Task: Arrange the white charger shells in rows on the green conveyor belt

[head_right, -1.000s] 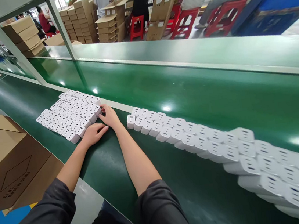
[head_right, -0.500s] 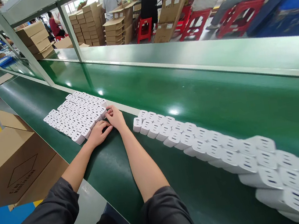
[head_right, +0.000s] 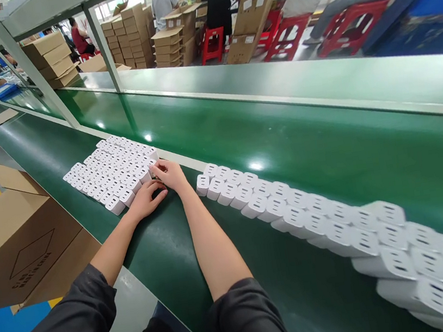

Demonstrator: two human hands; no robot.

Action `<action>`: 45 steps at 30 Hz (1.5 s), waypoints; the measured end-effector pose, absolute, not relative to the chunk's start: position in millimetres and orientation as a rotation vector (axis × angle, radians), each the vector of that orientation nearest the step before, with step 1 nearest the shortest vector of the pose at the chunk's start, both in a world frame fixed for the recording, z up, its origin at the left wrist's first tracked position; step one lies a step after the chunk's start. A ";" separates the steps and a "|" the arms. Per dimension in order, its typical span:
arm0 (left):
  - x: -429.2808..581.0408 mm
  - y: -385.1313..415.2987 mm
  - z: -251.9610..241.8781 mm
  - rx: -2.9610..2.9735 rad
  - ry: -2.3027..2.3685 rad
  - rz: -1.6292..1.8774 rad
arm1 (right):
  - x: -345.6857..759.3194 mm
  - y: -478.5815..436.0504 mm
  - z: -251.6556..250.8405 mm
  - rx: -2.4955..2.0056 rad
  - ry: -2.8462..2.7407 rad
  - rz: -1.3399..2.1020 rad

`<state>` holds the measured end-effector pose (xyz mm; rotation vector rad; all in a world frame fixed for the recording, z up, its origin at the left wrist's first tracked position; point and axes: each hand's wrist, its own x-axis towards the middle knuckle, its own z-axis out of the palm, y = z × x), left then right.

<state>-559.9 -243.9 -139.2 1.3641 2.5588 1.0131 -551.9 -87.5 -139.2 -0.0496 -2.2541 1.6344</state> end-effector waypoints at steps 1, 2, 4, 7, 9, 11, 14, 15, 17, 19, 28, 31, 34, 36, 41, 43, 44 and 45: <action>-559.6 -244.0 -138.8 1.375 2.548 1.000 | -550.6 -88.4 -137.1 0.009 -2.287 1.655; -559.3 -244.0 -138.4 1.384 2.540 0.988 | -549.8 -89.8 -135.6 0.061 -2.316 1.670; -558.9 -244.3 -137.8 1.388 2.534 0.968 | -549.0 -92.8 -134.1 0.137 -2.360 1.682; -558.6 -245.1 -137.4 1.369 2.538 0.946 | -549.0 -96.4 -134.3 0.198 -2.433 1.664; -558.4 -245.5 -137.1 1.361 2.540 0.936 | -549.1 -97.3 -134.6 0.211 -2.479 1.649; -558.4 -245.6 -136.8 1.365 2.540 0.931 | -549.3 -97.3 -134.8 0.215 -2.509 1.648; -558.9 -245.2 -136.8 1.378 2.540 0.927 | -550.4 -97.6 -135.4 0.242 -2.528 1.666; -559.3 -245.0 -137.1 1.382 2.540 0.926 | -551.0 -98.0 -135.8 0.254 -2.531 1.671; -560.2 -244.7 -138.0 1.386 2.543 0.923 | -552.3 -99.1 -136.9 0.278 -2.535 1.679; -561.0 -244.5 -138.9 1.384 2.547 0.917 | -553.2 -99.9 -137.8 0.301 -2.538 1.684; -554.6 -246.7 -132.2 1.431 2.458 0.842 | -552.2 -101.0 -135.9 0.277 -2.536 1.751; -551.5 -247.6 -131.6 1.491 2.356 0.782 | -553.2 -107.4 -135.2 0.389 -2.553 1.820; -551.3 -248.0 -132.1 1.508 2.317 0.768 | -554.5 -112.4 -136.0 0.423 -2.541 1.845; -552.0 -248.1 -132.3 1.507 2.310 0.769 | -555.3 -113.8 -137.5 0.429 -2.535 1.851; -551.9 -248.0 -132.1 1.472 2.298 0.787 | -557.1 -114.5 -141.3 0.415 -2.544 1.863; -551.5 -248.0 -131.8 1.455 2.287 0.798 | -557.3 -114.8 -141.2 0.388 -2.557 1.874; -551.4 -247.9 -131.5 1.447 2.281 0.805 | -557.1 -115.0 -140.5 0.370 -2.558 1.883; -551.3 -247.8 -131.2 1.441 2.273 0.813 | -556.8 -115.2 -139.5 0.350 -2.558 1.893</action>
